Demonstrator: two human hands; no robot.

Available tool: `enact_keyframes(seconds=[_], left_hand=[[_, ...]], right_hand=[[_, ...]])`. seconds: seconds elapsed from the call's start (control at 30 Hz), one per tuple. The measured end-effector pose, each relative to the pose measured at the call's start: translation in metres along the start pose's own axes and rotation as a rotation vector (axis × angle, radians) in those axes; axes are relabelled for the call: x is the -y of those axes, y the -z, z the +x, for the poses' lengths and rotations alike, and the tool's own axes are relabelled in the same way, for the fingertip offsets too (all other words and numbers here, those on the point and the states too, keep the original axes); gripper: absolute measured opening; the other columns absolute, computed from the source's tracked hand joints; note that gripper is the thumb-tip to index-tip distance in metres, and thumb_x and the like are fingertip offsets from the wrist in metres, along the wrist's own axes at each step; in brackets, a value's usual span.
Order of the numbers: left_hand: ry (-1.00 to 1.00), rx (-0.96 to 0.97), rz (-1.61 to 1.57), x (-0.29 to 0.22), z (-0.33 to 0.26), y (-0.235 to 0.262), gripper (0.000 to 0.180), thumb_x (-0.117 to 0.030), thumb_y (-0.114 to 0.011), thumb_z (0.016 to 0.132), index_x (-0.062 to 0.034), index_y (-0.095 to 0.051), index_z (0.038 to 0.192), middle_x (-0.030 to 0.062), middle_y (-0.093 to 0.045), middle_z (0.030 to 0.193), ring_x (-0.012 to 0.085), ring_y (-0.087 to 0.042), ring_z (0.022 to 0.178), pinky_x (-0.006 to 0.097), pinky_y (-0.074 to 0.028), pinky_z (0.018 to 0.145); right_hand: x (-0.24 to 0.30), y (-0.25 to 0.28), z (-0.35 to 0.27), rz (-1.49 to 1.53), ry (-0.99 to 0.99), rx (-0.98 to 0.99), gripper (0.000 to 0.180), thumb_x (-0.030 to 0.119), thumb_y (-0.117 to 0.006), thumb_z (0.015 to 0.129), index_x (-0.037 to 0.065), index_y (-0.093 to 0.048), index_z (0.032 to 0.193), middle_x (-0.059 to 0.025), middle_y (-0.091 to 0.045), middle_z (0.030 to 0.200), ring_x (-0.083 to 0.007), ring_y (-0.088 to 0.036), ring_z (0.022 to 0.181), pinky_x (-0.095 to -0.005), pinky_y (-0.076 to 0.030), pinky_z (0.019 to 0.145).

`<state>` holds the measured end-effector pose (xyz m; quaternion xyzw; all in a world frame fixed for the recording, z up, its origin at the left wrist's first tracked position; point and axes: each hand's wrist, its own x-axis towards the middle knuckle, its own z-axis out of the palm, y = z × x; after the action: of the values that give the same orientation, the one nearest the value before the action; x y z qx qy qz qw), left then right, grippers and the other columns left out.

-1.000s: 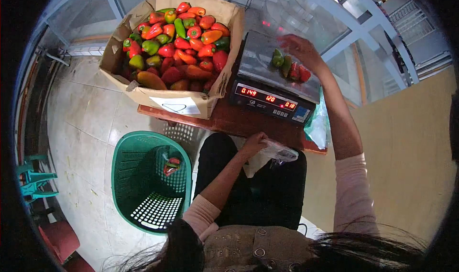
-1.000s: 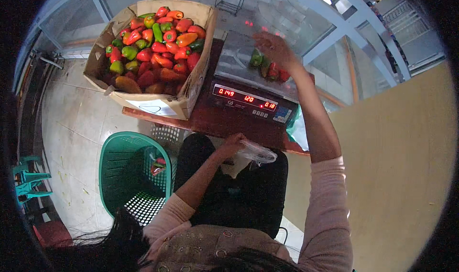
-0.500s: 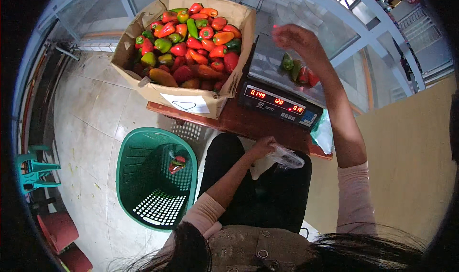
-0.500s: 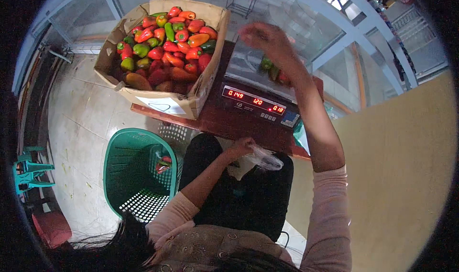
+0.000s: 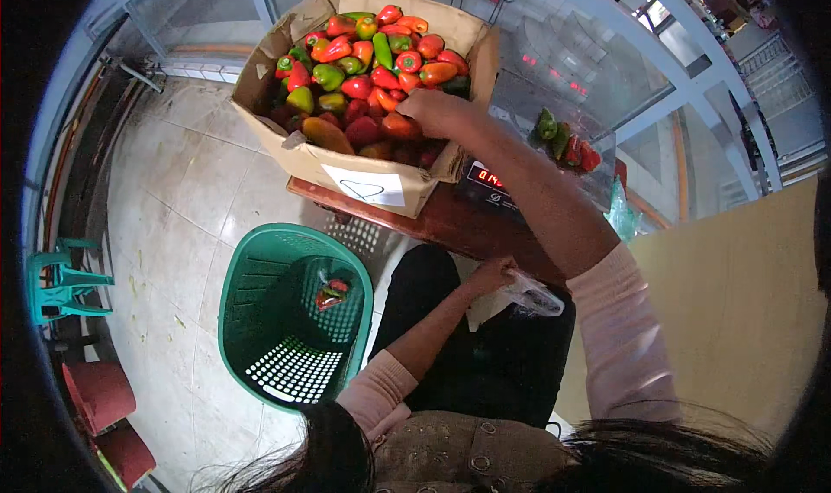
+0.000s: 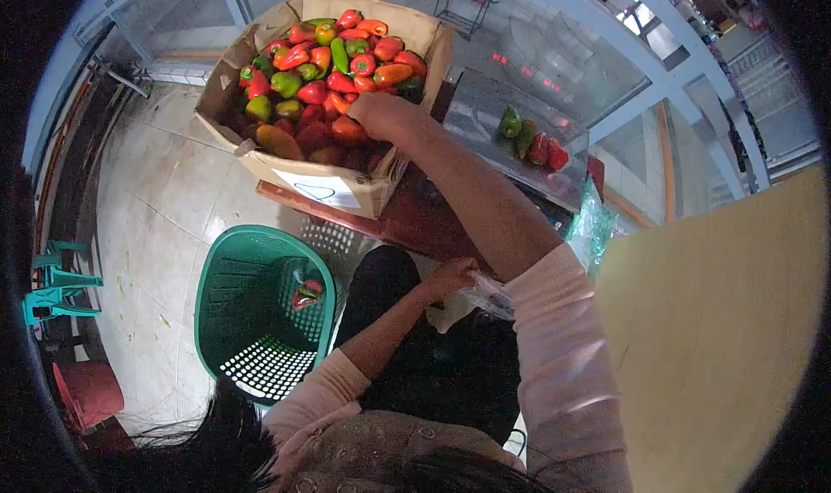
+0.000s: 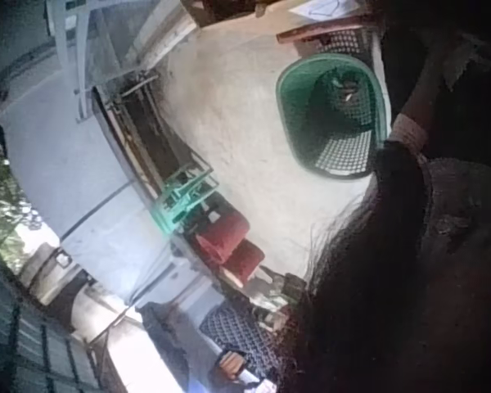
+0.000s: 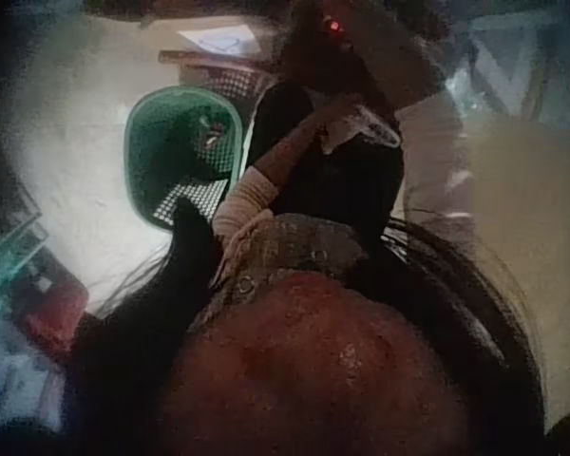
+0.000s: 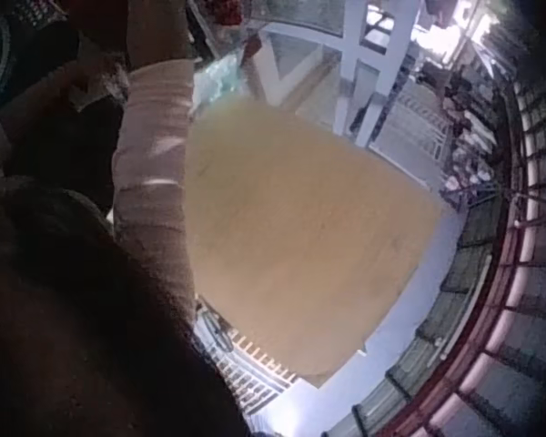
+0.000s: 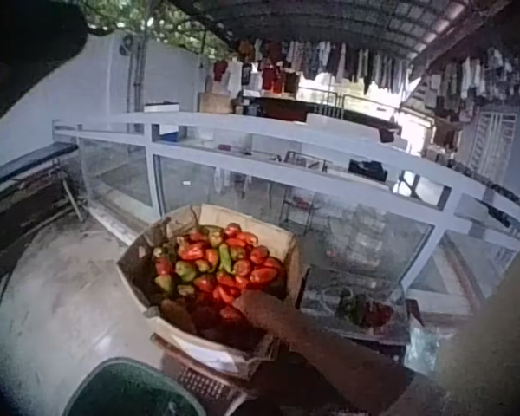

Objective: The person takes peppers from a cardboard box, weighs them on a digital scale, packs them into a plastic bag, seals the bag, drops it into a green basket, and opens another plastic bag.

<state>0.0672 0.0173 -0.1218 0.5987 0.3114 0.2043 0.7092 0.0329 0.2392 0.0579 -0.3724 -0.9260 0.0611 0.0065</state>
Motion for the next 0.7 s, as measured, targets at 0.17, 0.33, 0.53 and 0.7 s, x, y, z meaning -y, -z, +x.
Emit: enact_keyframes(seconds=[0.17,0.33,0.53,0.7], left_hand=[[0.030,-0.021,0.014,-0.011,-0.007,0.006,0.025,-0.011,-0.059,0.071,-0.0016,-0.050,0.092,0.0070,-0.053,0.085,0.0172,-0.050,0.081,0.032,-0.039,0.075],[-0.023,-0.025,0.037,-0.002,-0.002,0.003,0.026,-0.012,-0.062,0.067,-0.0004,-0.049,0.087,0.0105,-0.054,0.086,0.0205,-0.052,0.083,0.034,-0.041,0.074],[0.037,-0.032,0.138,-0.021,-0.011,0.007,0.023,-0.007,-0.058,0.069,-0.0010,-0.052,0.090,0.0086,-0.055,0.080,0.0161,-0.052,0.075,0.032,-0.042,0.067],[-0.014,-0.018,0.040,0.010,0.000,0.005,0.026,-0.011,-0.059,0.070,-0.0007,-0.052,0.093,0.0091,-0.055,0.082,0.0178,-0.052,0.077,0.033,-0.042,0.069]], right_hand=[[-0.002,0.026,-0.008,0.366,-0.019,-0.192,0.022,0.012,-0.065,0.068,0.002,-0.051,0.081,-0.0108,-0.054,0.069,-0.0223,-0.059,0.069,-0.0330,-0.046,0.059],[0.000,0.031,-0.007,0.871,-0.203,-0.058,0.029,0.028,-0.065,0.073,0.003,-0.052,0.079,-0.0028,-0.049,0.059,-0.0111,-0.050,0.048,-0.0256,-0.040,0.045],[0.005,0.040,-0.007,1.197,-0.239,-0.100,0.038,0.042,-0.060,0.076,0.004,-0.052,0.074,-0.0019,-0.049,0.055,-0.0104,-0.047,0.043,-0.0240,-0.038,0.042],[0.006,0.044,-0.005,1.384,-0.383,-0.251,0.043,0.047,-0.058,0.075,0.005,-0.052,0.069,-0.0031,-0.048,0.050,-0.0116,-0.047,0.043,-0.0251,-0.037,0.042]])
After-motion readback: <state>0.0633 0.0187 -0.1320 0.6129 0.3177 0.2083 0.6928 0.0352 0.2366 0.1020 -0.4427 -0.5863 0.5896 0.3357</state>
